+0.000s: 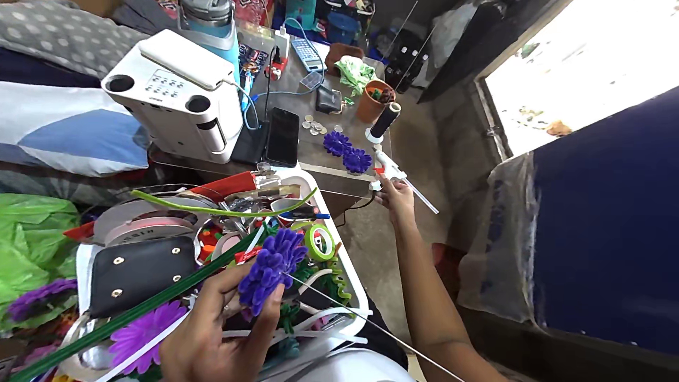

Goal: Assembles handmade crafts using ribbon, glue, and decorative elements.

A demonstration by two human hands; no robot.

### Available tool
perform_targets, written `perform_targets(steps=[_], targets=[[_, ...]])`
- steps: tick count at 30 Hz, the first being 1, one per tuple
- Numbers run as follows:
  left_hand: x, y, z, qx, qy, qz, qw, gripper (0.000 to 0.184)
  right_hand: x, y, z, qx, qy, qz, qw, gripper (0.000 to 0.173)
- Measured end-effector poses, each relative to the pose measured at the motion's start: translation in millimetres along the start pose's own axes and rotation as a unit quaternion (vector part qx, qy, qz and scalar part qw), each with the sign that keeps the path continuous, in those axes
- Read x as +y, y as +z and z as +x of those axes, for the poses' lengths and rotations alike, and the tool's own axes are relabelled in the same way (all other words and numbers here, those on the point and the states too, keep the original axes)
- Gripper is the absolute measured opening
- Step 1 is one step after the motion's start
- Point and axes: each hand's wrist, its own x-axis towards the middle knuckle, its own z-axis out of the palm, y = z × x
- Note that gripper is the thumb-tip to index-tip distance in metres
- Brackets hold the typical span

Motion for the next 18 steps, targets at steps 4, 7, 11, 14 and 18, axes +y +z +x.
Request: perform_targets(steps=[4, 7, 11, 14, 18], targets=[[-0.8, -0.4, -0.4, -0.006, -0.002, 0.002, 1.000, 0.030, -7.0, -11.3, -6.5, -0.022, 0.013, -0.152, 0.988, 0.039], [-3.0, -0.3, 0.3, -0.007, 0.001, -0.002, 1.000, 0.031, -10.3, -16.4, -11.6, -0.048, -0.004, -0.202, 0.978, 0.036], [-2.4, 0.0, 0.7, -0.006, -0.002, -0.001, 1.000, 0.031, -17.2, -20.3, -20.1, -0.076, -0.034, -0.231, 0.969, 0.033], [-3.7, 0.7, 0.2, 0.002, 0.001, 0.006, 1.000, 0.032, -21.6, -27.6, -27.1, -0.070, -0.117, -0.314, 0.940, 0.037], [-3.6, 3.1, 0.2, 0.011, 0.001, 0.017, 1.000, 0.032, -32.7, -31.5, -56.1, -0.112, -0.286, -0.353, 0.884, 0.033]])
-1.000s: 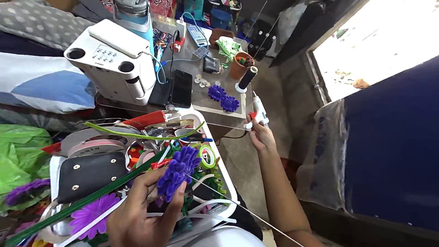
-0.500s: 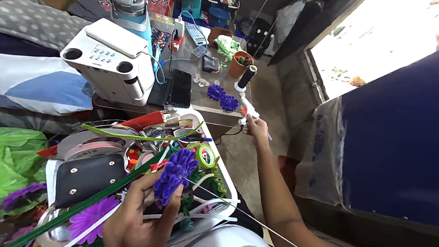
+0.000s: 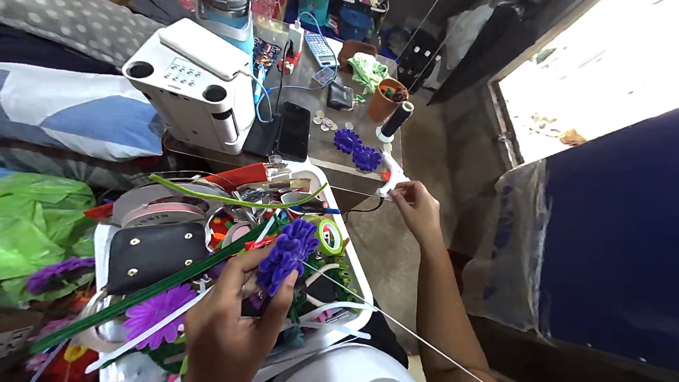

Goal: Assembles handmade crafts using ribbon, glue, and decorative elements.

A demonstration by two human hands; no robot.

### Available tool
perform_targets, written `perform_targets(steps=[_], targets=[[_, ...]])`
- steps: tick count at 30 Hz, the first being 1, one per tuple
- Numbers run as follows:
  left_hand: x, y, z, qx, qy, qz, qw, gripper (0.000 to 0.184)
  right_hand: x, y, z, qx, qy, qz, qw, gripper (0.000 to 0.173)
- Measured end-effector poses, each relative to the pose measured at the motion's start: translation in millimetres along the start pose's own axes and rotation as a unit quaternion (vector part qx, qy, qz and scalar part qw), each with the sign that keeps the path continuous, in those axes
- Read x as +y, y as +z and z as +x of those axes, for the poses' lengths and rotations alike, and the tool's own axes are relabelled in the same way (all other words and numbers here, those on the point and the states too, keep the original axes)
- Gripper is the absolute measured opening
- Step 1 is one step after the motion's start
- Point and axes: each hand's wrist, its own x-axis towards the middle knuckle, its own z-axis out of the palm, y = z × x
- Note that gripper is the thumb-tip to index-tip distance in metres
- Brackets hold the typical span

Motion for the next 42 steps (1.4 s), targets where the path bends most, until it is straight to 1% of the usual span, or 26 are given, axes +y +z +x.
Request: perform_targets(steps=[1, 2, 4, 6, 7, 9, 11, 13, 15, 17, 19, 22, 24, 26, 29, 32, 34, 37, 40, 42], targets=[[0.5, 1.9, 0.1, 0.005, -0.002, 0.003, 1.000, 0.032, -10.0, -2.8, -7.3, -0.027, -0.044, 0.055, 0.997, 0.031], [0.9, 4.0, 0.4, 0.010, -0.004, 0.006, 1.000, 0.032, -21.6, -5.8, -15.5, -0.065, -0.090, 0.131, 0.985, 0.029], [1.1, 8.8, 1.4, 0.016, -0.006, -0.002, 1.000, 0.032, -50.2, -10.9, -34.0, -0.153, -0.193, 0.256, 0.935, 0.032], [1.6, 14.1, 1.7, 0.018, -0.006, -0.023, 1.000, 0.031, -79.1, -11.2, -52.4, -0.207, -0.280, 0.307, 0.885, 0.038], [2.3, 16.7, 1.7, 0.018, -0.008, -0.028, 0.999, 0.030, -91.0, -9.3, -60.3, -0.210, -0.317, 0.320, 0.868, 0.039], [4.4, 22.3, 0.5, 0.023, -0.012, -0.026, 0.999, 0.029, -107.2, -6.3, -69.1, -0.182, -0.383, 0.322, 0.847, 0.030], [7.1, 27.8, -1.7, 0.024, -0.020, -0.008, 0.999, 0.031, -116.9, -4.6, -71.6, -0.132, -0.412, 0.313, 0.845, 0.015], [9.4, 30.7, -2.9, 0.008, -0.023, -0.024, 0.999, 0.033, -120.6, -3.9, -70.6, -0.102, -0.423, 0.312, 0.845, 0.008], [9.9, 32.5, -3.9, -0.011, -0.018, -0.066, 0.998, 0.036, -120.5, -4.5, -68.9, -0.082, -0.414, 0.309, 0.852, 0.011], [8.5, 29.0, -2.8, -0.040, -0.005, -0.089, 0.995, 0.047, -122.0, -7.5, -62.5, -0.043, -0.390, 0.287, 0.874, 0.014], [6.4, 17.1, 1.2, -0.054, -0.001, -0.058, 0.997, 0.053, -123.8, -15.0, -47.6, 0.008, -0.366, 0.255, 0.895, 0.015], [2.5, -20.6, 7.2, -0.020, -0.044, 0.032, 0.998, 0.043, -119.8, -21.3, -13.8, 0.080, -0.340, 0.196, 0.916, 0.011], [-2.6, -55.0, 9.7, 0.032, -0.048, 0.067, 0.996, 0.036, -113.1, -15.9, 15.5, 0.088, -0.340, 0.150, 0.924, 0.019], [-8.0, -89.1, 5.6, 0.086, -0.043, 0.117, 0.988, 0.032, -105.2, -2.6, 43.6, 0.077, -0.321, 0.093, 0.939, 0.029], [-19.6, -126.7, -11.2, 0.151, -0.031, 0.150, 0.977, 0.032, -89.4, 21.7, 76.7, 0.016, -0.254, 0.018, 0.967, 0.036], [-28.7, -149.4, -32.9, 0.175, -0.039, 0.177, 0.968, 0.030, -75.0, 47.0, 94.0, -0.050, -0.210, -0.028, 0.976, 0.036], [-34.0, -155.8, -44.4, 0.188, -0.050, 0.180, 0.964, 0.029, -70.2, 61.7, 96.8, -0.079, -0.184, -0.052, 0.978, 0.035], [-35.1, -157.1, -52.1, 0.179, -0.066, 0.194, 0.962, 0.028, -67.6, 75.1, 97.1, -0.105, -0.143, -0.073, 0.981, 0.035], [-29.7, -157.1, -52.0, 0.144, -0.071, 0.237, 0.958, 0.026, -69.2, 75.9, 97.7, -0.111, -0.128, -0.093, 0.981, 0.035], [-25.2, -158.8, -51.0, 0.132, -0.074, 0.263, 0.953, 0.026, -70.6, 74.4, 97.4, -0.125, -0.117, -0.115, 0.979, 0.039]])
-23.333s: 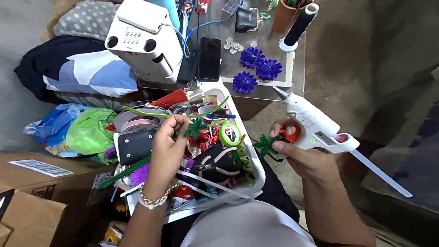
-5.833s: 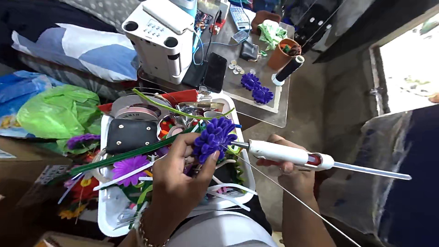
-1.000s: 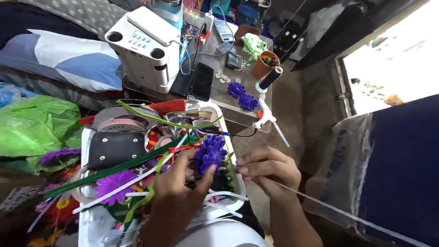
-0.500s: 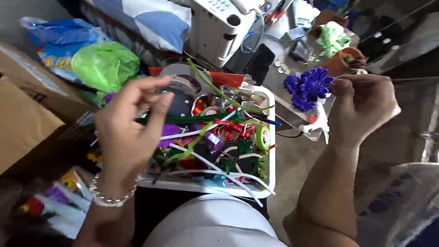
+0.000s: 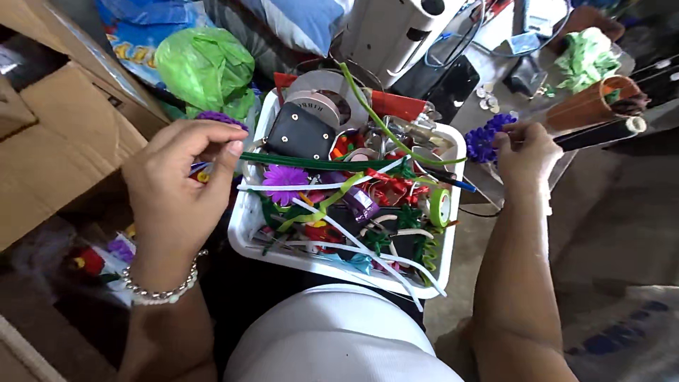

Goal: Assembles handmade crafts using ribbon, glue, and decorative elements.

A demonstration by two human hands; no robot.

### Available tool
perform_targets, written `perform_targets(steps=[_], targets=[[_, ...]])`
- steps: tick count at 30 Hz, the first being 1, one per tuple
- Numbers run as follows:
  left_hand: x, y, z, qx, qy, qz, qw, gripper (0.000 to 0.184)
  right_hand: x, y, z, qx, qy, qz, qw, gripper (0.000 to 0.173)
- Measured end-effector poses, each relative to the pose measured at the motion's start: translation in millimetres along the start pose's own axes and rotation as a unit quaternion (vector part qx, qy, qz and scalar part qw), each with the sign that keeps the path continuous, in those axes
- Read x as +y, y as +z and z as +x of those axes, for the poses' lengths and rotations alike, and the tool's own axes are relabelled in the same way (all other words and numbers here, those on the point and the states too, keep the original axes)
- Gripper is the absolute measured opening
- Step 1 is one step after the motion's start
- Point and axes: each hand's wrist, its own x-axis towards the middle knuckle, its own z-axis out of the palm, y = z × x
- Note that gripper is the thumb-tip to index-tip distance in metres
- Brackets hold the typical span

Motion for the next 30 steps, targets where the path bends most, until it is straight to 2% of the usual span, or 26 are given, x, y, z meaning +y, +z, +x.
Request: perform_targets(steps=[4, 6, 10, 13, 15, 18, 23, 26, 29, 30], targets=[[-0.4, -9.9, -1.0, 0.010, -0.002, 0.034, 0.999, 0.022, 2.6, -9.1, -10.6, -0.009, 0.028, -0.006, 1.000, 0.052], [0.1, -13.0, -4.4, 0.015, -0.009, 0.038, 0.999, 0.021, 0.4, -19.6, -22.5, 0.004, 0.031, 0.008, 0.999, 0.053], [1.5, -9.2, -17.6, -0.007, -0.043, 0.033, 0.999, 0.022, -11.2, -41.6, -59.6, 0.073, 0.009, 0.062, 0.995, 0.046], [-0.6, -1.9, -23.0, -0.056, -0.031, 0.058, 0.996, 0.032, -24.4, -51.4, -92.3, 0.123, -0.073, 0.192, 0.971, 0.031], [-5.0, 3.2, -25.7, -0.104, -0.004, 0.063, 0.993, 0.030, -33.2, -54.1, -109.8, 0.126, -0.135, 0.278, 0.943, 0.019], [-9.0, 16.7, -25.0, -0.166, 0.019, 0.085, 0.982, 0.024, -55.4, -57.5, -133.2, 0.105, -0.201, 0.325, 0.918, 0.017], [-7.4, 51.8, -26.4, -0.202, -0.031, 0.156, 0.966, 0.019, -101.5, -46.3, -173.0, 0.043, -0.273, 0.264, 0.924, 0.020], [-5.4, 63.7, -28.1, -0.196, -0.026, 0.131, 0.971, 0.022, -118.9, -30.2, -189.8, -0.001, -0.327, 0.230, 0.916, 0.024], [-1.6, 60.6, -27.7, -0.171, -0.006, 0.084, 0.982, 0.017, -125.5, -21.3, -200.3, -0.093, -0.383, 0.195, 0.898, 0.042], [1.0, 55.6, -26.6, -0.158, -0.002, 0.075, 0.985, 0.016, -125.6, -18.4, -202.2, -0.122, -0.401, 0.183, 0.889, 0.043]])
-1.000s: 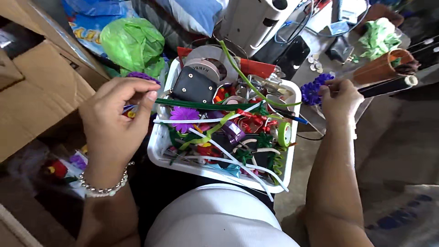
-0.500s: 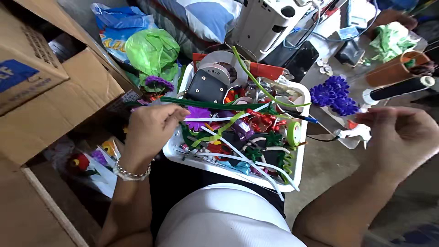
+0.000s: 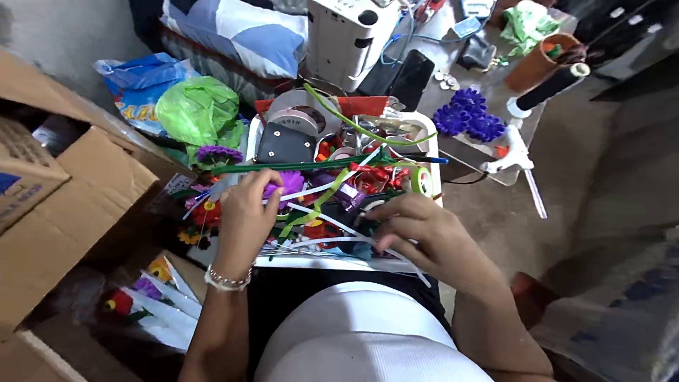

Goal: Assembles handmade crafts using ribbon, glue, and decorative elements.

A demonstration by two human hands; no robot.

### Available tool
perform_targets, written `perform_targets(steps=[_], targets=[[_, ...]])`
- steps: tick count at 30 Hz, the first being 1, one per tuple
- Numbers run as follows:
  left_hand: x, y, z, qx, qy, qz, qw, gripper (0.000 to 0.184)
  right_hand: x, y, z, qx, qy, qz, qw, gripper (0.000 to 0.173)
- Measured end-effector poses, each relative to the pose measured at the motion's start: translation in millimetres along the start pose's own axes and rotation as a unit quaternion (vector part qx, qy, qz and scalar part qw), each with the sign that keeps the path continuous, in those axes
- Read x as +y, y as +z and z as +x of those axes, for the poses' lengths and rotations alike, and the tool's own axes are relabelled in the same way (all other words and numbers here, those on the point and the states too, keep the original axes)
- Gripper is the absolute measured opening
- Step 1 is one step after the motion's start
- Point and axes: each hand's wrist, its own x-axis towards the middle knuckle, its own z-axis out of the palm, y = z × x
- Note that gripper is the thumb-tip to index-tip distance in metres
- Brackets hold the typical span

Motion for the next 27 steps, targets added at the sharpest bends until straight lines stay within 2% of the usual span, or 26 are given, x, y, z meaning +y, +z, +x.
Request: perform_targets(steps=[3, 5, 9, 13, 20, 24, 27], targets=[[5.1, -17.7, -2.3, 0.058, 0.016, -0.009, 0.998, 0.020, -0.1, 8.6, -2.1, -0.069, -0.020, 0.002, 0.997, 0.028], [5.7, -23.4, -1.8, 0.086, 0.030, -0.011, 0.996, 0.023, -0.9, 12.6, -2.4, -0.099, -0.016, 0.004, 0.995, 0.030], [0.0, -12.7, 5.5, 0.042, 0.045, -0.048, 0.997, 0.029, -2.8, 21.1, -2.4, -0.126, -0.018, 0.009, 0.992, 0.040], [-7.1, 3.3, 8.7, 0.024, -0.028, -0.093, 0.995, 0.034, -3.5, 20.4, -6.0, -0.161, -0.009, -0.019, 0.987, 0.042], [-14.6, 0.1, 5.7, 0.024, -0.026, -0.106, 0.994, 0.023, 4.0, -6.1, -20.7, -0.152, 0.048, -0.020, 0.987, 0.017], [-12.5, -3.3, 7.6, 0.066, 0.015, -0.073, 0.995, 0.030, 9.8, -10.8, -20.4, -0.148, 0.055, -0.020, 0.987, 0.015], [-14.2, -1.6, 14.8, 0.061, -0.028, -0.162, 0.984, 0.033, 14.1, -9.0, -17.0, -0.160, 0.045, 0.018, 0.986, 0.018]])
